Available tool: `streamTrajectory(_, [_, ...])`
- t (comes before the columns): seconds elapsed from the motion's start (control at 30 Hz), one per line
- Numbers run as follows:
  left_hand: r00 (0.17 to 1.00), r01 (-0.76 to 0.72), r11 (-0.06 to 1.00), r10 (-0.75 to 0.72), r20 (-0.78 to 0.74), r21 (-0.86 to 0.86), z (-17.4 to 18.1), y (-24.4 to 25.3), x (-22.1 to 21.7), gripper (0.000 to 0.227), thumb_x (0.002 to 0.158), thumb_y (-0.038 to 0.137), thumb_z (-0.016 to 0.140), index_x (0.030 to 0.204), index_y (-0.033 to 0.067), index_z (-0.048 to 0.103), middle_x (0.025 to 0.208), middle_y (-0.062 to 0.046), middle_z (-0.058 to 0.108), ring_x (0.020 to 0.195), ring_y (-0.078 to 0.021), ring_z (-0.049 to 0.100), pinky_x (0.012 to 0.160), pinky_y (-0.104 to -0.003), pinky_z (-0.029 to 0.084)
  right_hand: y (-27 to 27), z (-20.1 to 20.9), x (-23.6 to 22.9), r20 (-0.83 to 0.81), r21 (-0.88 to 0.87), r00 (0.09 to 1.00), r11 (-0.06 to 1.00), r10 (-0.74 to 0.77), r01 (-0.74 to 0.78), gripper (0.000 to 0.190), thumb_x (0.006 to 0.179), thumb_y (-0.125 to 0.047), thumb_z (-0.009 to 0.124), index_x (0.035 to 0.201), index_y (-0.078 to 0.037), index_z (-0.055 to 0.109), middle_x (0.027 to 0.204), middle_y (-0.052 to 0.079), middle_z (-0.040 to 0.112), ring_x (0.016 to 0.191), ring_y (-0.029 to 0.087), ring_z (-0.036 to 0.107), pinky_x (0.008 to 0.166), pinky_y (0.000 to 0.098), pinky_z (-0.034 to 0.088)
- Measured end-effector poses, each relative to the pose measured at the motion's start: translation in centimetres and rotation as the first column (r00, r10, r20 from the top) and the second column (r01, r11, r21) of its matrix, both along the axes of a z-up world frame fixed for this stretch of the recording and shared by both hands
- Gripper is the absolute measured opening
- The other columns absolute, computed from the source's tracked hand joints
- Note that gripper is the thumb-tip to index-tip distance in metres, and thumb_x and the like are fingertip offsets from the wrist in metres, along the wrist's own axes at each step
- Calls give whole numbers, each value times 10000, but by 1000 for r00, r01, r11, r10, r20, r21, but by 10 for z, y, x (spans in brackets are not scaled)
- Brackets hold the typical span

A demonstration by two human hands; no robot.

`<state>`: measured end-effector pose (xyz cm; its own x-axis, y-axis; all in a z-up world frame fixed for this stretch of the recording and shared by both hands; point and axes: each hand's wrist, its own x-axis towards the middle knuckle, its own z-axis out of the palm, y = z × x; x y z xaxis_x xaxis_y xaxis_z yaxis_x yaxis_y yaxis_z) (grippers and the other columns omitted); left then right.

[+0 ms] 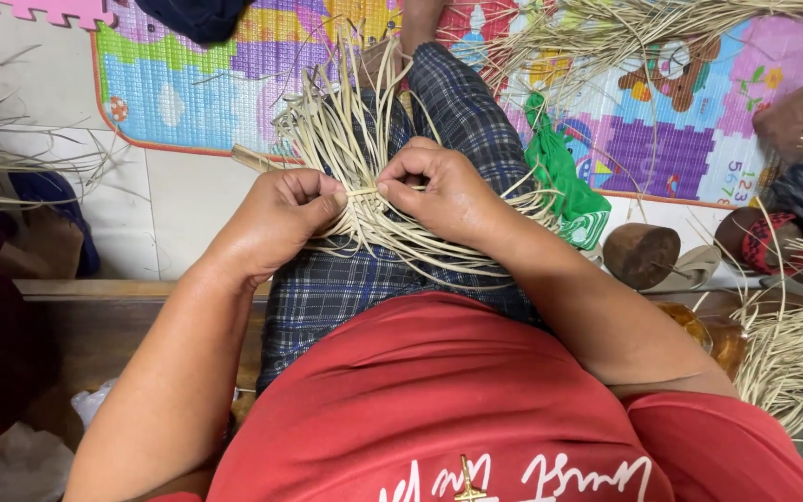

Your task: The person is weaving dried grass strips together to create a circular handcrafted object, likely a hat or a basket base.

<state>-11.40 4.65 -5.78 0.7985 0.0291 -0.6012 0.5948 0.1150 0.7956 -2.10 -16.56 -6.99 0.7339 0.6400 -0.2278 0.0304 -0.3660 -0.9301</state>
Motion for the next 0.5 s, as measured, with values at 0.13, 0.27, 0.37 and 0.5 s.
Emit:
streamTrajectory(0.13, [1000, -7, 1000, 7, -4, -28, 2, 0, -3, 152, 894, 38, 673, 998, -35, 758, 647, -9, 592, 594, -56, 521, 575, -159, 425, 0, -2, 0, -35, -2, 999, 1000, 10, -10, 68, 872, -29, 739, 926, -41, 779, 873, 78, 647, 781, 144, 572, 725, 298, 502])
streamTrajectory(0.27, [999, -36, 999, 36, -6, -34, 3, -4, -7, 130, 899, 52, 692, 990, -10, 759, 647, -4, 588, 599, -54, 535, 582, -153, 437, -1, 0, 1, -33, 28, 999, 999, 32, -31, 68, 872, -12, 743, 929, -32, 775, 836, 76, 620, 758, 135, 554, 702, 288, 490])
streamTrajectory(0.37, [999, -42, 999, 42, 0, -15, -3, -5, -10, 122, 915, 73, 717, 1002, -1, 762, 663, -5, 608, 615, -56, 533, 590, -163, 449, -1, 5, 4, -75, 33, 996, 998, 47, -45, 76, 885, -2, 731, 937, -30, 778, 828, 65, 613, 752, 120, 534, 699, 277, 481])
streamTrajectory(0.5, [1000, -22, 1000, 21, 16, 16, -13, -6, -14, 124, 941, 73, 701, 1020, 0, 763, 680, -20, 627, 638, -72, 542, 610, -188, 469, -3, 6, 6, -128, 51, 989, 996, 73, -67, 95, 875, 7, 733, 964, -9, 764, 802, 38, 613, 743, 91, 524, 687, 249, 475])
